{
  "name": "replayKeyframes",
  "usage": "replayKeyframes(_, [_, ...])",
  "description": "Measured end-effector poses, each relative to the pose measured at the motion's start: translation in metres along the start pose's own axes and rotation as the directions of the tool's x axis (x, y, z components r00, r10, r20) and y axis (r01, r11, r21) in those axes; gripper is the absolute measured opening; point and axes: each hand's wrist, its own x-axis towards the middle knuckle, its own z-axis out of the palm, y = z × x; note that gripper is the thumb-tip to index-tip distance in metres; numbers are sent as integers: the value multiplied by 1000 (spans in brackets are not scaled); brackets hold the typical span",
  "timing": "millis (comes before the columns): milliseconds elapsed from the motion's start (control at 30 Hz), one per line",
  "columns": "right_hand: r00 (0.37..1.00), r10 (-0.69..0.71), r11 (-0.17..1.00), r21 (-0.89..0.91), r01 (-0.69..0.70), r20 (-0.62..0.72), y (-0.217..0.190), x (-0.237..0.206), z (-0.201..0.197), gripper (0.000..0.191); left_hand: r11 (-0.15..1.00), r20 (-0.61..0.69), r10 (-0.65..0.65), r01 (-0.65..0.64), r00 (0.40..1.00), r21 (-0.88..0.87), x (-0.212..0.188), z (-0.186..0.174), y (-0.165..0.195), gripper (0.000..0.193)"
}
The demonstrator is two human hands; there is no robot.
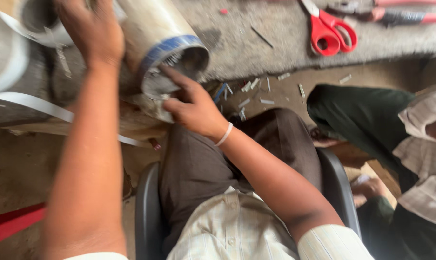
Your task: The person cuts a white strip into small pieces using scissors, then wraps each piece around a small cylindrical insulator and places the wrapped insulator into a metal tin. The process repeats with multiple insulators and strip pieces.
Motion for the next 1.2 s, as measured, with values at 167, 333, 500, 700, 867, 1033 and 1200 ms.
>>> replayKeyframes(167, [1000, -18, 991, -131, 21, 25, -8, -1, 8, 80, 473, 308, -169, 352, 936, -808, -3, -8, 53, 49])
replayKeyframes(333, [997, -23, 967, -255, 2, -79, -10, -1, 19, 79, 351, 324, -421, 482, 847, -803, 5, 21, 65, 46])
replayKeyframes(500, [992, 2, 960, -278, -36, -123, -16, -4, 21, 79, 371, 310, -437, 483, 844, -793, 10, 29, 58, 43])
replayKeyframes(700, [992, -12, 983, -183, -11, -125, -15, -1, 22, 80, 370, 298, -463, 487, 835, -791, 7, 26, 60, 41])
replayKeyframes(867, [998, 39, 996, -75, -43, -44, -13, 3, 21, 81, 412, 273, -469, 482, 840, -774, 6, 29, 61, 41])
replayKeyframes(1033, [994, 5, 986, -163, -24, -112, -17, 3, 21, 76, 395, 286, -476, 493, 831, -775, 9, 32, 62, 41])
replayKeyframes(1200, [994, 35, 976, -209, -56, -104, -23, 1, 24, 76, 449, 260, -462, 477, 848, -755, 6, 32, 66, 42])
